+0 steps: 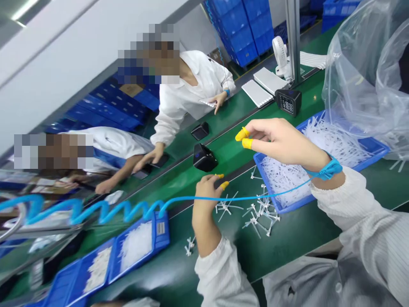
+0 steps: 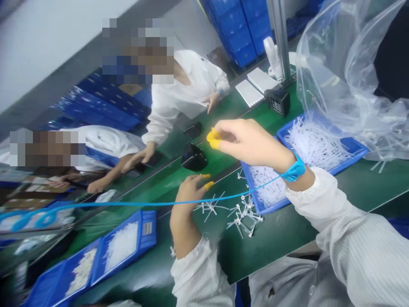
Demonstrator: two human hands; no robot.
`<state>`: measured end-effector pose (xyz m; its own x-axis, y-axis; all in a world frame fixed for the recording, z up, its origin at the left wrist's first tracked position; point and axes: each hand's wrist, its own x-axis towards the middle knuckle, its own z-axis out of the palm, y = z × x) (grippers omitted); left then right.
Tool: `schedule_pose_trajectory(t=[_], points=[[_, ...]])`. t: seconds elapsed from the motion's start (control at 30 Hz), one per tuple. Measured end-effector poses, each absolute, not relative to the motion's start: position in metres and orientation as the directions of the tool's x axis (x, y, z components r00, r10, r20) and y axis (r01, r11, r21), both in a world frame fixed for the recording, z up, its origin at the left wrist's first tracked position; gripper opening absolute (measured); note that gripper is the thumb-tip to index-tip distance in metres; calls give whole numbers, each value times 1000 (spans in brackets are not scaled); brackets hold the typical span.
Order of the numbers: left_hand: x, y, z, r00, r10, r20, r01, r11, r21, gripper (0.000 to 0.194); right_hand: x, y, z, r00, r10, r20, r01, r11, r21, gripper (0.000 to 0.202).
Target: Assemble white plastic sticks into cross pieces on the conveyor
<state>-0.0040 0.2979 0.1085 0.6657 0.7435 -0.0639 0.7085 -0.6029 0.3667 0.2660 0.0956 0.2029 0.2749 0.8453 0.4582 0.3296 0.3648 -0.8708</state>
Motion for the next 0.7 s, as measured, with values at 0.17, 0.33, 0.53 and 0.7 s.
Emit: schedule_pose_trajectory(t=[0.17,0.33,0.53,0.7], points=[[50,272,66,776,618,-128,587,-633,504,39,279,85,209,324,813,484,350,372,-860,14],[66,263,66,777,621,-105,564,-612,555,16,307,60,212,387,783,487,450,301,-841,22],[39,273,106,724,689,-22,512,-516,687,21,348,17,172,497,813,304,641,-108,-760,27],[27,256,137,705,697,133,204,-378,903,40,362,-12,108,692,700,178,637,-475,-607,17]])
